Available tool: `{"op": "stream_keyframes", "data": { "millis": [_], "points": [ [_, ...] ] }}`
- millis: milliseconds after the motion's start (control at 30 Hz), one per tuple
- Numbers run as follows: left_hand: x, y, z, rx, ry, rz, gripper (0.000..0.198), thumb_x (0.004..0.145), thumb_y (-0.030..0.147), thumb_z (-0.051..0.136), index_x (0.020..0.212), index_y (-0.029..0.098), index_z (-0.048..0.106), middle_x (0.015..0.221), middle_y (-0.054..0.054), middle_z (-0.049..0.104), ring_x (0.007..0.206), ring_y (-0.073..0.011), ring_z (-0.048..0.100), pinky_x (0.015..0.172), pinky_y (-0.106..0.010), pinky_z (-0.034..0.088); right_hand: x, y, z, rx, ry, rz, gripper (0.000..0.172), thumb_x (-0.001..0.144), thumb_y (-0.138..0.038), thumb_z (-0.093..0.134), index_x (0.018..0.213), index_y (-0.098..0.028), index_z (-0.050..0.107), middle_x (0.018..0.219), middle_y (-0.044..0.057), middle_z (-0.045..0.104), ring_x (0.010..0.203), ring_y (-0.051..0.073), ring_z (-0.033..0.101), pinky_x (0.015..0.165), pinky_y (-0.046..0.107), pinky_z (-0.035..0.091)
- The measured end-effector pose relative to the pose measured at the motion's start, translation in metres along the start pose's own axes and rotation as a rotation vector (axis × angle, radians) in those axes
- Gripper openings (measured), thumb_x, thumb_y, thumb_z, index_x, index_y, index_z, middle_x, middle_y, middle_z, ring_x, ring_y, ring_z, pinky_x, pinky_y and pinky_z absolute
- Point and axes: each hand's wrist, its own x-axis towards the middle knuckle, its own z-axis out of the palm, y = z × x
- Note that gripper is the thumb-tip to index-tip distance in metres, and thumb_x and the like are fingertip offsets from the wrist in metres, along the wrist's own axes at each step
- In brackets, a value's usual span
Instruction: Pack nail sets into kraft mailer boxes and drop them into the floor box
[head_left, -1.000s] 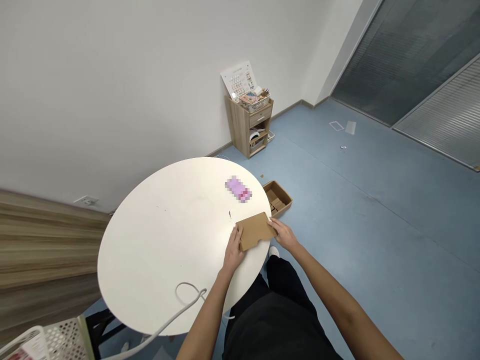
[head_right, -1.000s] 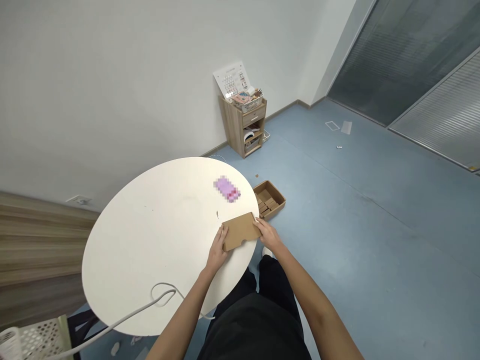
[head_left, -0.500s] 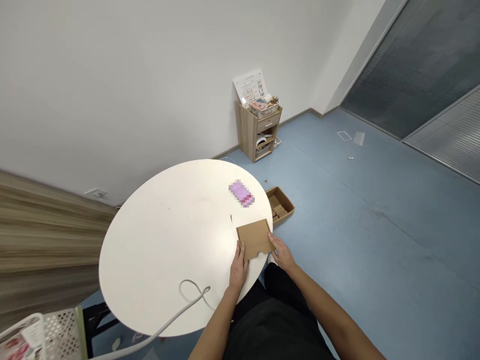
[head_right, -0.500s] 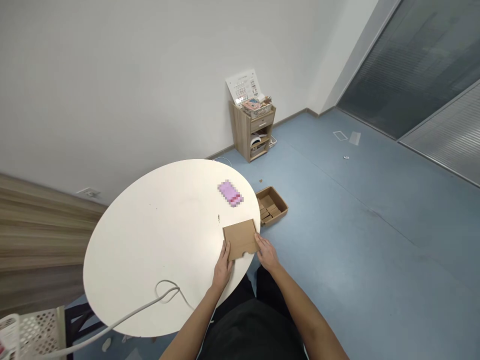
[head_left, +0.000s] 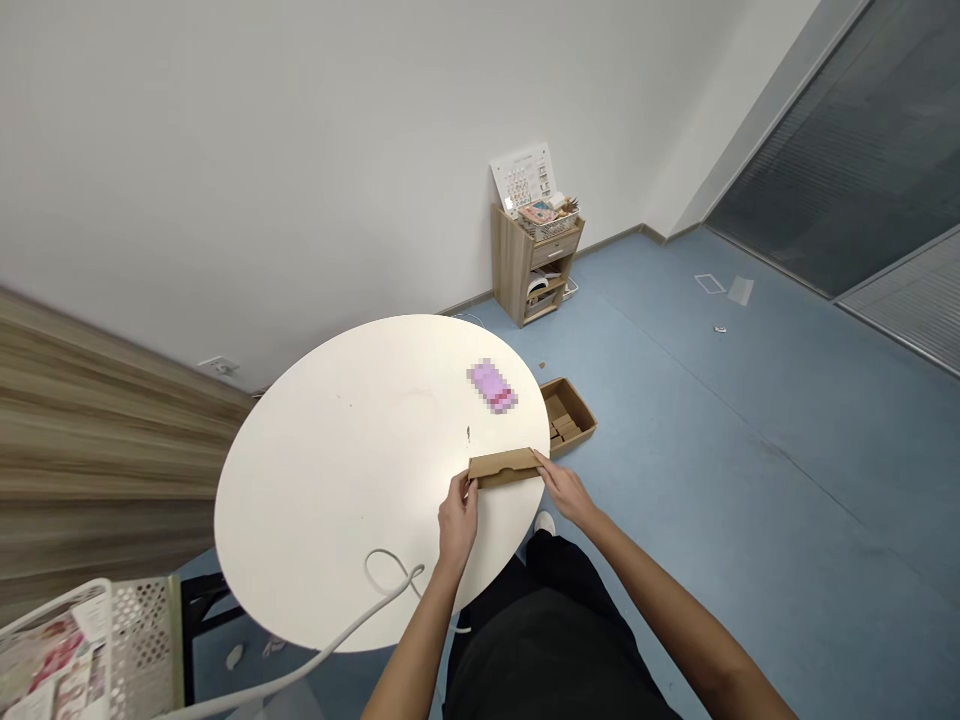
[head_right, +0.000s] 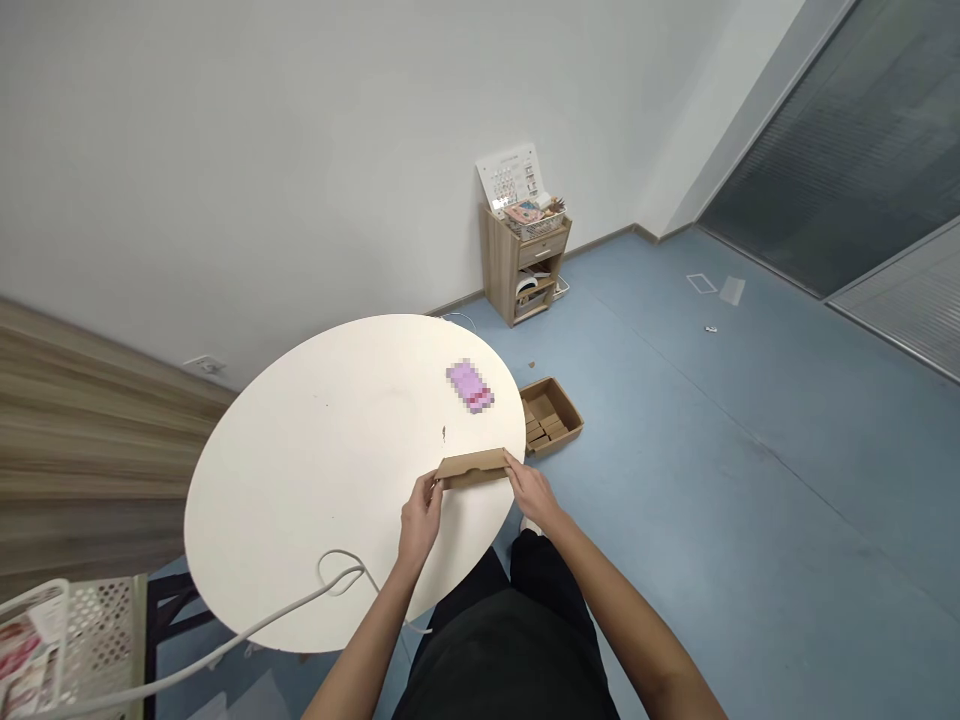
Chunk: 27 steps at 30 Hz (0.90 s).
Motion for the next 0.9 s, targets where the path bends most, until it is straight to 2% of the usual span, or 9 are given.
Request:
{"op": "stream_keyframes", "data": {
  "millis": [67, 167, 233, 367, 567, 633, 733, 800, 900],
  "points": [
    [0.01, 0.008, -0.007, 0.061, 0.011, -0.024, 0.032, 0.094, 0.041, 0.044, 0.116, 0.025, 0.06, 0.113, -0.007, 0.07, 0.108, -0.0268, 0.065, 0.089, -0.039, 0.051, 0.016, -0.002, -0.006, 0.001, -0.006, 0.034, 0.046, 0.096, -0.039, 0.038, 0.139, -0.031, 0.051, 0.096, 0.004, 0.073, 0.087, 0.025, 0.066, 0.079, 0.034, 0.047],
    [0.031, 0.01, -0.013, 0.022, -0.021, -0.072, 0.028, 0.09, 0.042, 0.048, 0.102, 0.024, 0.066, 0.105, -0.006, 0.072, 0.098, -0.0253, 0.068, 0.083, -0.037, 0.055, 0.043, -0.002, -0.013, 0.067, -0.021, 0.026, 0.038, 0.091, -0.039, 0.05, 0.125, -0.028, 0.065, 0.103, 0.005, 0.073, 0.094, 0.026, 0.065, 0.081, 0.034, 0.047],
    [0.046, 0.01, -0.016, -0.055, -0.058, -0.12, 0.027, 0.087, 0.044, 0.052, 0.095, 0.022, 0.067, 0.101, -0.006, 0.072, 0.093, -0.0234, 0.069, 0.077, -0.034, 0.058, 0.06, -0.003, -0.019, 0.15, -0.105, 0.053, 0.033, 0.088, -0.039, 0.056, 0.114, -0.026, 0.071, 0.106, 0.005, 0.073, 0.093, 0.025, 0.066, 0.079, 0.034, 0.049],
    [0.07, 0.012, -0.019, -0.11, -0.094, -0.208, 0.025, 0.082, 0.043, 0.059, 0.086, 0.02, 0.068, 0.096, -0.007, 0.071, 0.089, -0.0217, 0.068, 0.069, -0.031, 0.06, 0.084, -0.011, -0.032, 0.289, -0.304, 0.244, 0.029, 0.081, -0.042, 0.066, 0.103, -0.025, 0.074, 0.106, 0.003, 0.072, 0.08, 0.021, 0.068, 0.06, 0.027, 0.051],
    [0.076, 0.016, -0.02, -0.095, -0.082, -0.149, 0.023, 0.077, 0.043, 0.065, 0.074, 0.02, 0.067, 0.09, -0.005, 0.072, 0.085, -0.0225, 0.069, 0.063, -0.03, 0.061, 0.093, -0.013, -0.037, 0.301, -0.331, 0.293, 0.029, 0.075, -0.038, 0.072, 0.1, -0.023, 0.076, 0.1, 0.004, 0.074, 0.073, 0.018, 0.069, 0.055, 0.023, 0.05],
    [0.073, 0.011, -0.021, -0.097, -0.099, -0.104, 0.024, 0.078, 0.044, 0.064, 0.075, 0.021, 0.068, 0.089, -0.004, 0.072, 0.084, -0.0219, 0.069, 0.064, -0.031, 0.061, 0.09, -0.01, -0.036, 0.284, -0.331, 0.266, 0.034, 0.077, -0.034, 0.071, 0.108, -0.023, 0.074, 0.097, 0.004, 0.074, 0.075, 0.02, 0.069, 0.06, 0.026, 0.052],
    [0.066, -0.004, -0.022, -0.094, -0.15, -0.025, 0.025, 0.08, 0.044, 0.063, 0.091, 0.022, 0.07, 0.095, -0.004, 0.073, 0.086, -0.0226, 0.071, 0.074, -0.033, 0.061, 0.084, -0.003, -0.032, 0.226, -0.305, 0.145, 0.04, 0.078, -0.026, 0.067, 0.118, -0.023, 0.069, 0.102, 0.005, 0.074, 0.089, 0.024, 0.07, 0.077, 0.034, 0.053],
    [0.06, -0.018, -0.019, -0.08, -0.153, 0.061, 0.031, 0.083, 0.042, 0.061, 0.105, 0.022, 0.068, 0.106, -0.005, 0.072, 0.095, -0.0237, 0.071, 0.082, -0.036, 0.06, 0.077, 0.001, -0.029, 0.177, -0.262, 0.055, 0.044, 0.079, -0.022, 0.065, 0.123, -0.024, 0.066, 0.11, 0.006, 0.073, 0.102, 0.026, 0.067, 0.089, 0.037, 0.05],
    [0.049, -0.038, -0.014, 0.024, -0.11, 0.242, 0.037, 0.09, 0.04, 0.051, 0.12, 0.022, 0.062, 0.127, -0.006, 0.065, 0.114, -0.0231, 0.063, 0.092, -0.04, 0.057, 0.066, 0.007, -0.024, 0.079, -0.244, -0.03, 0.051, 0.084, -0.021, 0.057, 0.134, -0.026, 0.056, 0.115, 0.005, 0.071, 0.107, 0.025, 0.065, 0.093, 0.039, 0.049]
  ]
}}
